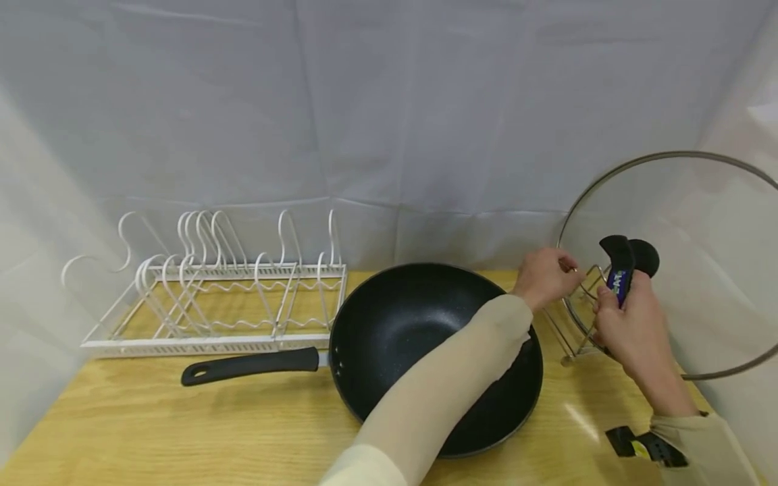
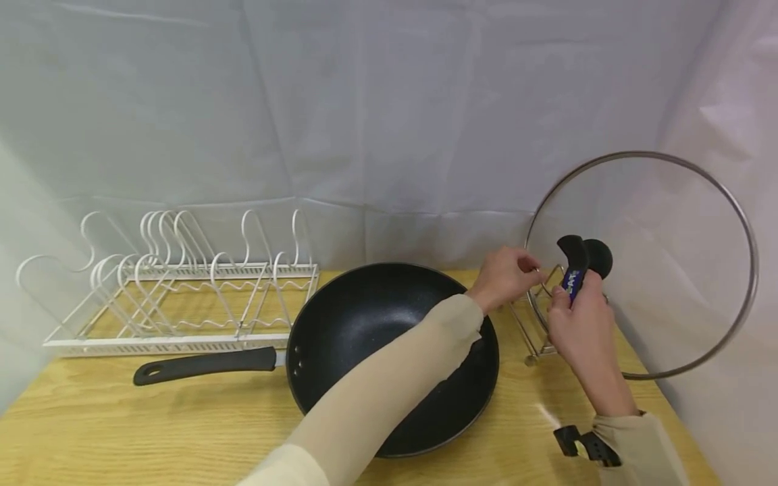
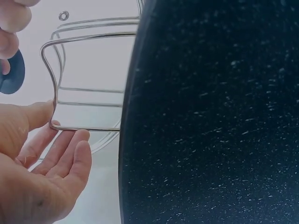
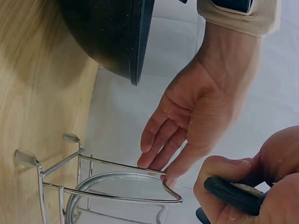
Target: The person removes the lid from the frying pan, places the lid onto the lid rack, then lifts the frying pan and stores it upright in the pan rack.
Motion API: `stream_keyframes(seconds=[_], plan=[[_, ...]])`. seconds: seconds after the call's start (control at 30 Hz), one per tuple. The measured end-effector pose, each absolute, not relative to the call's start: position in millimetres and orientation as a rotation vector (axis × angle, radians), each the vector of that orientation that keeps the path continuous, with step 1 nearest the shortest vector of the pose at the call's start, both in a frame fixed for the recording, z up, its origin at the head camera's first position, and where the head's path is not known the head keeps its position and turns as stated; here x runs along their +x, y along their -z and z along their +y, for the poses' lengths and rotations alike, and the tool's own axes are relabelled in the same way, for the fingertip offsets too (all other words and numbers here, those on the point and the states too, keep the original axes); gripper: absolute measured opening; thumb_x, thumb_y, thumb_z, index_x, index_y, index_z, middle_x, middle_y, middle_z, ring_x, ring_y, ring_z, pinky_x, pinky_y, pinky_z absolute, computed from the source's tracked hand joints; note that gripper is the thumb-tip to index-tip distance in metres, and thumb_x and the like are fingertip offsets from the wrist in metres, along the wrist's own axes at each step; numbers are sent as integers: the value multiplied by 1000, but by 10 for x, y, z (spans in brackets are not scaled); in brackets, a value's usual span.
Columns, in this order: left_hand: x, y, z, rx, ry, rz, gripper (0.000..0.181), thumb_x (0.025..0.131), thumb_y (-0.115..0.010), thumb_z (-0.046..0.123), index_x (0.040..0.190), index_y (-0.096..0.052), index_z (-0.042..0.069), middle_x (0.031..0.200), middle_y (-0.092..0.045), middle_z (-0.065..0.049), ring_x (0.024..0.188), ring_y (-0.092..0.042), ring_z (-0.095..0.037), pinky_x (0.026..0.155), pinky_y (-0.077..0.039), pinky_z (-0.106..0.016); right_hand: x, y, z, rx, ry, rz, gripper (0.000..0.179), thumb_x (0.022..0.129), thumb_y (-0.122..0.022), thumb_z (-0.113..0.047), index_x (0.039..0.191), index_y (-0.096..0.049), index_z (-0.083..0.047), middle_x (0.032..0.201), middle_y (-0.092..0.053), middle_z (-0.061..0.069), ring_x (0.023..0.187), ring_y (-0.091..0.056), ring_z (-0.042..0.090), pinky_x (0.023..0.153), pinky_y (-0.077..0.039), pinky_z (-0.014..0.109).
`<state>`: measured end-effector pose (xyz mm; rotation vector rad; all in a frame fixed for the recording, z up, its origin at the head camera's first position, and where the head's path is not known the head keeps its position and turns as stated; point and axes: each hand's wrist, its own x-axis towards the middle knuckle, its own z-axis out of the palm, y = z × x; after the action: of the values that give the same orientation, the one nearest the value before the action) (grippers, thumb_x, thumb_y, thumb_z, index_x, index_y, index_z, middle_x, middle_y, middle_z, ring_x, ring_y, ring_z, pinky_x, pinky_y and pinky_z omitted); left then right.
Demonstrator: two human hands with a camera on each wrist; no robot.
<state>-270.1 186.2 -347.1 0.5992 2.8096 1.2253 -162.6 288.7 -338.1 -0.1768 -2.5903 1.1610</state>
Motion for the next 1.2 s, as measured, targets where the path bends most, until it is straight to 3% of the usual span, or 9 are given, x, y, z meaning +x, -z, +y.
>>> stream_keyframes(seconds=[0.33, 0.53, 0.8, 1.07, 1.2], plan=[[-2705, 3445, 1876, 576, -1205, 2848, 17, 93, -75, 35, 106, -80, 24, 101, -75, 14, 87, -65, 0, 67, -46, -12, -1710, 3373, 2925, -170, -1219, -2585, 40, 110, -34, -25, 133, -26, 6, 87, -56, 11, 54, -56, 10, 48, -54, 30], [-2687, 3437, 1934, 522, -1222, 2859, 17, 92, -77, 35, 106, -81, 27, 101, -76, 16, 90, -67, 1, 70, -46, -11, -1758, 3356, 2919, -199, -1377, -2547, 36, 110, -30, -24, 132, -21, 2, 85, -52, 7, 56, -50, 9, 47, -50, 29], [-2730, 3437, 2014, 560, -1173, 2860, 18, 92, -76, 35, 109, -81, 30, 103, -77, 18, 95, -67, 3, 73, -45, -8, -1778, 3369, 2778, -315, -1342, -2543, 44, 108, -31, -20, 141, -18, 6, 94, -55, 9, 59, -55, 8, 50, -53, 29], [-2731, 3424, 1978, 549, -1252, 2798, 19, 92, -76, 32, 109, -81, 26, 103, -77, 16, 95, -68, 2, 71, -46, -10, -1813, 3346, 2855, -343, -1466, -2494, 59, 107, -27, -19, 154, -1, 5, 90, -52, 2, 61, -54, 7, 54, -56, 27], [-2723, 3439, 1966, 535, -1271, 2785, 18, 92, -77, 33, 108, -81, 26, 100, -77, 16, 91, -67, 1, 69, -46, -11, -1823, 3369, 2908, -305, -1512, -2487, 52, 108, -27, -19, 149, -5, 5, 92, -51, 5, 63, -53, 8, 55, -55, 26]])
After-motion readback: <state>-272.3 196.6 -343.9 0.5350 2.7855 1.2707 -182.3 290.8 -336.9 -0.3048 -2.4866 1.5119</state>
